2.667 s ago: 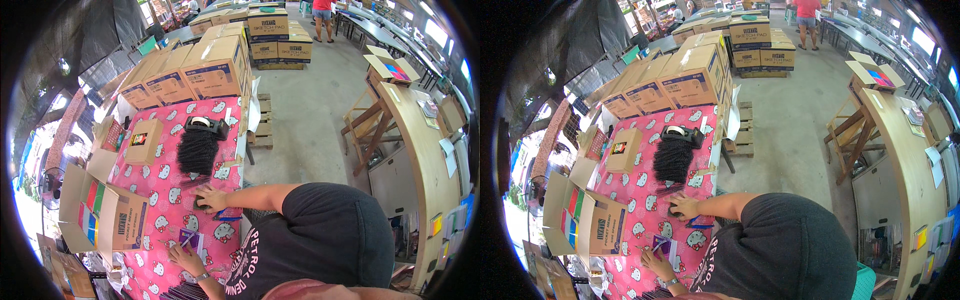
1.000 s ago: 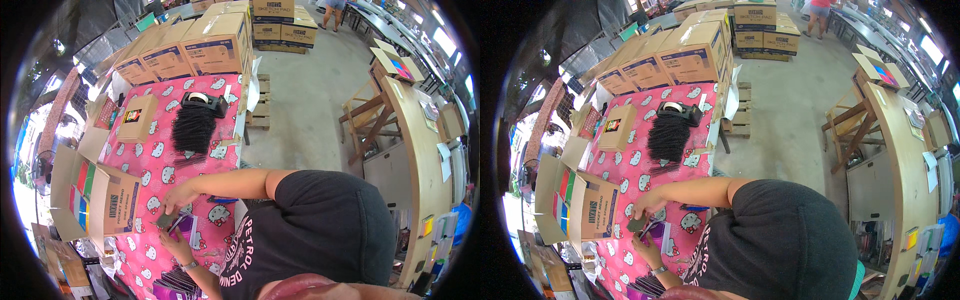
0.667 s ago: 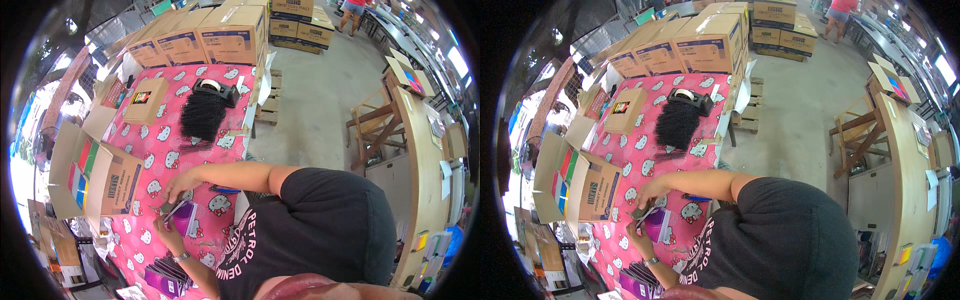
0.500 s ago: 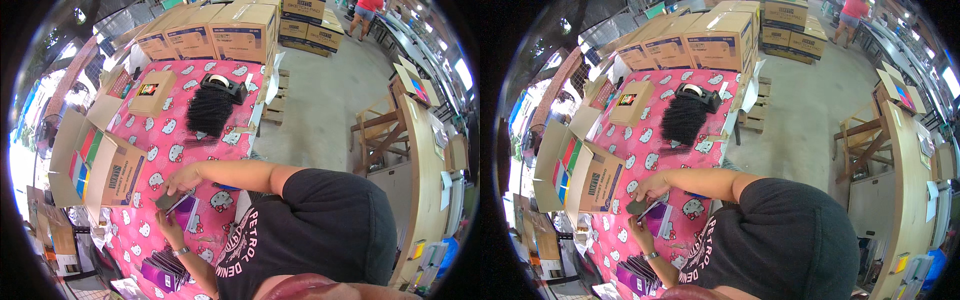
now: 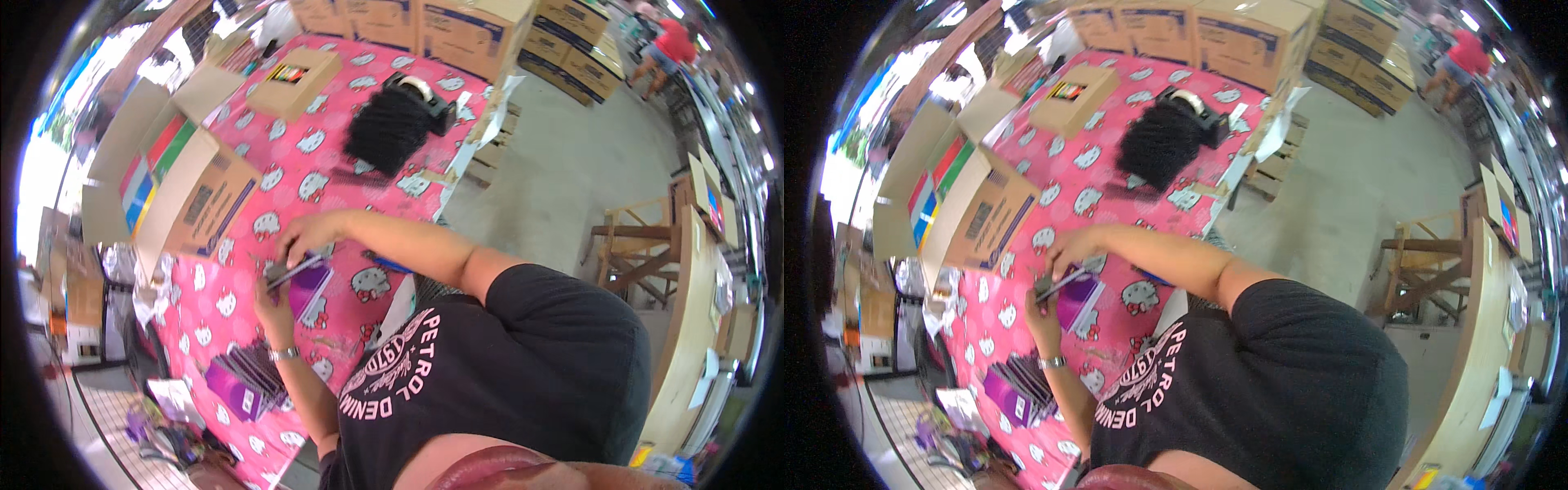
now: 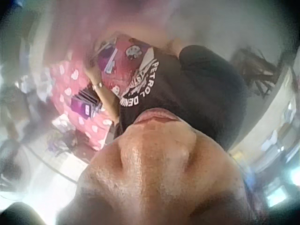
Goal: The person uses blue pliers to trim and secure the ends of spiral binding coils on stacks of purple pocket memos.
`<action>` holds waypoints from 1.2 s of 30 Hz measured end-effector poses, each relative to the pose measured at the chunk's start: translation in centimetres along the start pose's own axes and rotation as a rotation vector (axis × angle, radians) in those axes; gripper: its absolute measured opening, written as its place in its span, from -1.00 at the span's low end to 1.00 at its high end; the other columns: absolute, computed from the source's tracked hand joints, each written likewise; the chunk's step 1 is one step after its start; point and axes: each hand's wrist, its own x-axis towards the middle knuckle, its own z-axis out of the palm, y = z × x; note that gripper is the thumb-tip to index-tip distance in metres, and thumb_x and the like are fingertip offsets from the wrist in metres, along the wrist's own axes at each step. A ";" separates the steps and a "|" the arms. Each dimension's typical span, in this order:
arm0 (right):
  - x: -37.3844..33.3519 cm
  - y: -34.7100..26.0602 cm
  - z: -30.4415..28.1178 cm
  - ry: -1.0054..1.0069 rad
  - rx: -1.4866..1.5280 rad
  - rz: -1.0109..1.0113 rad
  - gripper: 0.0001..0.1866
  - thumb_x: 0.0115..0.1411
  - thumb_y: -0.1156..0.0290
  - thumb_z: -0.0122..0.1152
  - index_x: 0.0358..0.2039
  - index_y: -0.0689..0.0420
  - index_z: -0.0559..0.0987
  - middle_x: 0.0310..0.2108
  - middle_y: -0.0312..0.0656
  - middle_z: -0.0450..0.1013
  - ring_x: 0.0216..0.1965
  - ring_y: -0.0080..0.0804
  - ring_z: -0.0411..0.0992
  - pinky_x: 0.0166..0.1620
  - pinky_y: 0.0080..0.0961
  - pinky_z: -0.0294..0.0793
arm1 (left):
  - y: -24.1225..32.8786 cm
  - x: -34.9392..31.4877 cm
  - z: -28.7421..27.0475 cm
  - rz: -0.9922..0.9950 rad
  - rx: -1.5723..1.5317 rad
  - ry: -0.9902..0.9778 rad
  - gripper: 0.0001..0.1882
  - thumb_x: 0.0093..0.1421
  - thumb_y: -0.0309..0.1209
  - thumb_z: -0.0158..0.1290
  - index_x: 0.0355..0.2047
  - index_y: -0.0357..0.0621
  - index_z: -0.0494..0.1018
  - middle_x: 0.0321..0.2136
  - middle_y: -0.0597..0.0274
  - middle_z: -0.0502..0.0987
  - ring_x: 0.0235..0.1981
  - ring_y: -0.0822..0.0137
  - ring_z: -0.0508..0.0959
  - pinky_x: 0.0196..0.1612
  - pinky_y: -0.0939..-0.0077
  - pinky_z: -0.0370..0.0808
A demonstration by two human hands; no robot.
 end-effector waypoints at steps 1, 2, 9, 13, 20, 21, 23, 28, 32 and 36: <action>0.1 -0.3 0.2 0.046 -0.038 -0.005 -0.74 0.07 0.39 0.25 -0.23 0.24 0.59 -0.29 -0.31 0.50 -0.19 -0.53 0.41 -0.10 -0.57 0.36 | -0.8 -0.1 0.1 0.010 -0.019 0.024 -0.70 0.08 -0.51 0.21 -0.20 -0.32 0.41 -0.37 0.05 0.55 -0.39 0.24 0.55 -0.29 0.38 0.48; 0.3 -0.2 0.0 0.013 -0.090 -0.033 -0.72 0.07 0.37 0.26 -0.22 0.24 0.59 -0.29 -0.31 0.50 -0.19 -0.53 0.41 -0.11 -0.56 0.37 | -0.6 0.2 0.0 0.027 -0.023 0.049 -0.71 0.08 -0.51 0.21 -0.20 -0.31 0.42 -0.38 0.06 0.55 -0.40 0.25 0.56 -0.30 0.39 0.48; -0.3 5.2 -7.6 0.624 -1.002 -0.172 -0.61 -0.03 0.18 0.38 -0.19 0.06 0.61 -0.19 -0.14 0.51 -0.13 -0.15 0.47 -0.07 -0.39 0.43 | 1.1 -0.3 0.2 -0.068 -0.010 0.180 -0.77 0.11 -0.50 0.18 -0.23 -0.26 0.43 -0.41 0.10 0.57 -0.47 0.34 0.55 -0.37 0.46 0.48; -4.8 8.7 -7.5 0.623 -1.131 -0.275 -0.55 -0.01 0.17 0.32 -0.11 0.07 0.55 -0.08 -0.07 0.44 -0.04 -0.07 0.41 0.00 -0.26 0.40 | -0.4 -1.7 1.0 -0.136 -0.188 0.286 -0.83 0.20 -0.46 0.11 -0.23 -0.27 0.46 -0.46 0.10 0.58 -0.50 0.37 0.58 -0.42 0.52 0.47; -14.7 12.1 2.2 0.710 -1.670 -0.034 -0.43 0.00 0.17 0.29 0.01 0.14 0.46 -0.02 -0.02 0.37 0.04 0.02 0.28 0.08 -0.14 0.28 | 0.6 -2.7 1.7 -0.193 -0.152 0.390 -0.82 0.26 -0.40 0.06 -0.19 -0.23 0.46 -0.56 0.11 0.54 -0.57 0.39 0.56 -0.48 0.54 0.46; -15.2 12.5 2.3 0.677 -1.674 -0.014 -0.42 -0.01 0.18 0.30 0.02 0.15 0.46 -0.03 -0.02 0.36 0.02 0.02 0.28 0.07 -0.14 0.29 | 0.8 -2.6 2.0 -0.124 -0.121 0.427 -0.82 0.26 -0.40 0.05 -0.19 -0.23 0.45 -0.57 0.12 0.53 -0.58 0.39 0.55 -0.49 0.53 0.47; -15.3 12.1 2.2 0.703 -1.510 -0.023 -0.42 -0.01 0.20 0.30 0.03 0.15 0.46 -0.05 -0.02 0.37 -0.01 0.01 0.30 0.05 -0.14 0.29 | 0.5 -2.5 2.1 -0.098 -0.110 0.439 -0.83 0.26 -0.40 0.05 -0.20 -0.23 0.43 -0.58 0.12 0.52 -0.59 0.39 0.53 -0.52 0.51 0.46; -11.8 7.5 5.1 0.633 -1.254 -0.326 -0.44 -0.02 0.24 0.31 0.02 0.14 0.47 -0.08 -0.04 0.39 -0.06 -0.03 0.33 0.04 -0.16 0.30 | 0.2 -2.7 1.7 -0.251 -0.166 0.382 -0.82 0.23 -0.41 0.08 -0.22 -0.24 0.40 -0.53 0.08 0.52 -0.60 0.35 0.51 -0.55 0.47 0.42; -8.3 4.2 8.1 0.543 -1.198 -0.380 -0.44 0.04 0.21 0.31 0.07 0.09 0.45 -0.05 -0.05 0.40 0.00 -0.07 0.33 0.08 -0.22 0.30 | -0.6 -3.1 2.2 -0.154 -0.092 0.443 -0.82 0.22 -0.41 0.10 -0.26 -0.25 0.39 -0.55 0.10 0.49 -0.58 0.36 0.48 -0.50 0.44 0.41; -5.8 3.3 9.5 0.492 -1.161 -0.468 -0.45 0.03 0.21 0.29 0.04 0.11 0.47 -0.05 -0.05 0.41 0.02 -0.07 0.34 0.10 -0.20 0.28 | -0.1 -3.1 1.7 -0.073 -0.049 0.416 -0.83 0.21 -0.42 0.10 -0.30 -0.25 0.38 -0.61 0.13 0.39 -0.57 0.37 0.38 -0.48 0.42 0.37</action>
